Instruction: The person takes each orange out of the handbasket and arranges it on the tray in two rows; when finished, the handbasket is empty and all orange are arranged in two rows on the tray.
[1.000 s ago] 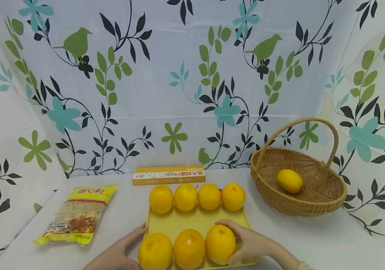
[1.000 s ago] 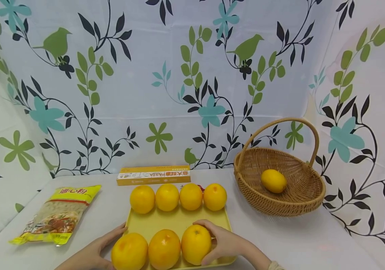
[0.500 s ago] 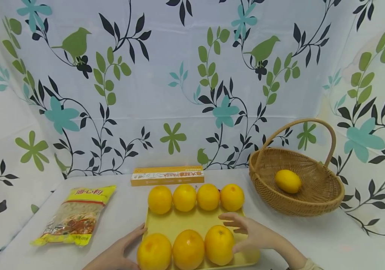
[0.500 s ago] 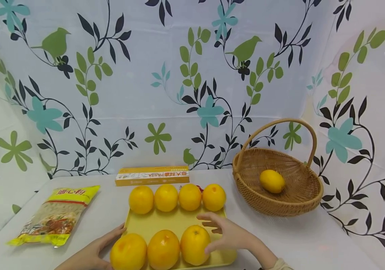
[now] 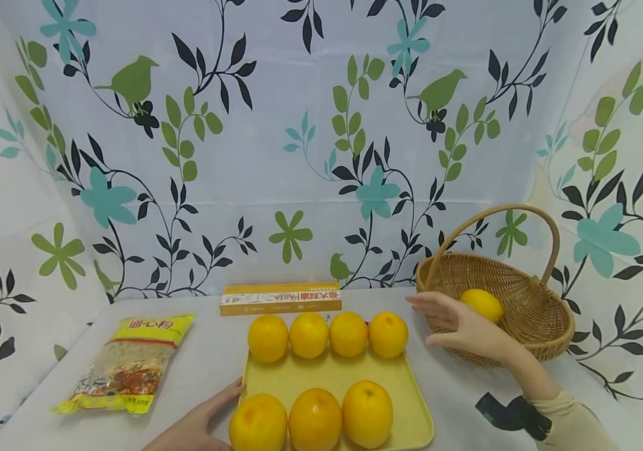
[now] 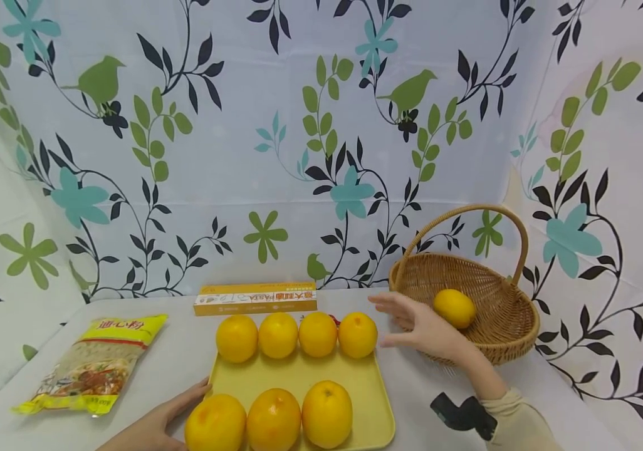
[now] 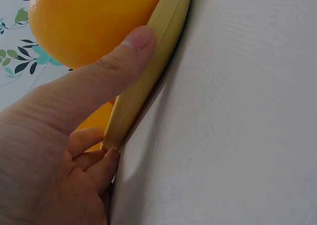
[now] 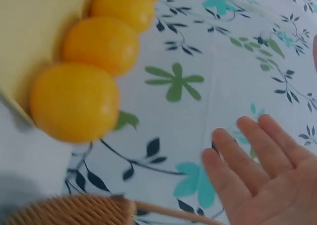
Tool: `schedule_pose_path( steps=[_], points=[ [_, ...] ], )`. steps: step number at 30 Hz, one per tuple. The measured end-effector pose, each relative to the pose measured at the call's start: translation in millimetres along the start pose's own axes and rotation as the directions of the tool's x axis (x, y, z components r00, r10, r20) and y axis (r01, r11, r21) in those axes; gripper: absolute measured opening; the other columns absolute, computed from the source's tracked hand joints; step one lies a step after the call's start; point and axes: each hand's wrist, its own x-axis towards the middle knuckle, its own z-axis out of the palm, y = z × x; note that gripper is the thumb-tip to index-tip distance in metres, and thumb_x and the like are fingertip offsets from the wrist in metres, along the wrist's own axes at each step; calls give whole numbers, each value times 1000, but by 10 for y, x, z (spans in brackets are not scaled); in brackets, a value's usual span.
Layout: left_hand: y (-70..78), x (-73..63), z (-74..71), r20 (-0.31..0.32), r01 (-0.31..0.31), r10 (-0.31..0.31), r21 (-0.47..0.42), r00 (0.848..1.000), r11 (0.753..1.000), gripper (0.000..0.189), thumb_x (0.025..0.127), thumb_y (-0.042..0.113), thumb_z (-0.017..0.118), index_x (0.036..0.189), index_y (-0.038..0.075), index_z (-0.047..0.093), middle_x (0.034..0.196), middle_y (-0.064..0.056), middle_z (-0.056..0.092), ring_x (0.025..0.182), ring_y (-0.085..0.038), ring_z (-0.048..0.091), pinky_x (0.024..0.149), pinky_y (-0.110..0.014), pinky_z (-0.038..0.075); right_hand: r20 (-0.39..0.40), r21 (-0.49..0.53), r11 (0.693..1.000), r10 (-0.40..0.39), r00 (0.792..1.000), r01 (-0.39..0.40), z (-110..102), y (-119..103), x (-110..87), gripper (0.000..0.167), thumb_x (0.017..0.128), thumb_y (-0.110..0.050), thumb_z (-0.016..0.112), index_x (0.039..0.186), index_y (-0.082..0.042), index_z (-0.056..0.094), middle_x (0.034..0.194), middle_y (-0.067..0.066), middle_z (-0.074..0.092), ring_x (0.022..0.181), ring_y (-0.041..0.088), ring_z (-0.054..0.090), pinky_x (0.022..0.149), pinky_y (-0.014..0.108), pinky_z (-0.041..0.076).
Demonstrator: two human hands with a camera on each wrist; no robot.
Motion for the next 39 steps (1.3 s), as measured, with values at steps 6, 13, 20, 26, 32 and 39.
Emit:
schedule_pose_path(
  steps=[6, 13, 20, 26, 32, 39],
  points=[
    [-59, -4, 31, 12, -2, 3, -9, 1000, 1000, 82, 74, 23, 72, 140, 5, 26, 144, -25, 9, 126, -48, 7, 95, -67, 5, -220, -24, 999, -29, 975, 25, -500, -215, 146, 43, 85, -7, 61, 123, 4, 45, 121, 21, 51, 107, 17, 52, 85, 27, 46],
    [-93, 13, 67, 19, -8, 8, 29, 1000, 1000, 79, 76, 28, 71, 140, 6, 28, 144, -25, 12, 126, -48, 11, 95, -66, 11, -374, -174, 983, -11, 927, -58, -924, -52, 173, 29, 87, -10, 59, 112, 2, 52, 104, 3, 63, 92, 4, 57, 76, 12, 46],
    [-123, -25, 69, 4, -7, 7, 23, 1000, 1000, 81, 75, 26, 72, 139, 5, 27, 143, -27, 10, 125, -49, 9, 94, -67, 10, -425, -280, 957, -58, 903, -70, -1031, 508, 285, 22, 85, -27, 62, 98, -9, 61, 93, 5, 63, 81, 11, 57, 66, 21, 48],
    [-150, -71, 87, -18, -5, 6, 52, 1000, 999, 81, 76, 27, 72, 139, 5, 27, 143, -26, 12, 125, -50, 11, 93, -68, 10, -513, -291, 944, -17, 858, -156, -1069, 639, 386, 29, 85, -31, 61, 98, -5, 60, 93, 12, 61, 85, 25, 54, 70, 40, 46],
    [-158, -89, 72, -11, -50, 50, 64, 999, 997, 80, 76, 25, 71, 139, 3, 26, 142, -28, 10, 124, -52, 10, 92, -69, 10, -469, -495, 817, 35, 882, -296, -1085, 702, 466, 26, 87, -17, 57, 98, 6, 56, 98, 28, 57, 93, 41, 51, 78, 55, 42],
    [-106, -37, 133, -7, -29, 29, 62, 1000, 998, 80, 75, 30, 72, 139, 8, 30, 144, -23, 14, 126, -48, 13, 95, -66, 14, -268, -641, 665, 273, 924, -383, -1168, 1150, 294, 47, 83, -19, 63, 113, 14, 47, 113, 37, 44, 101, 52, 41, 81, 60, 38]
  ],
)
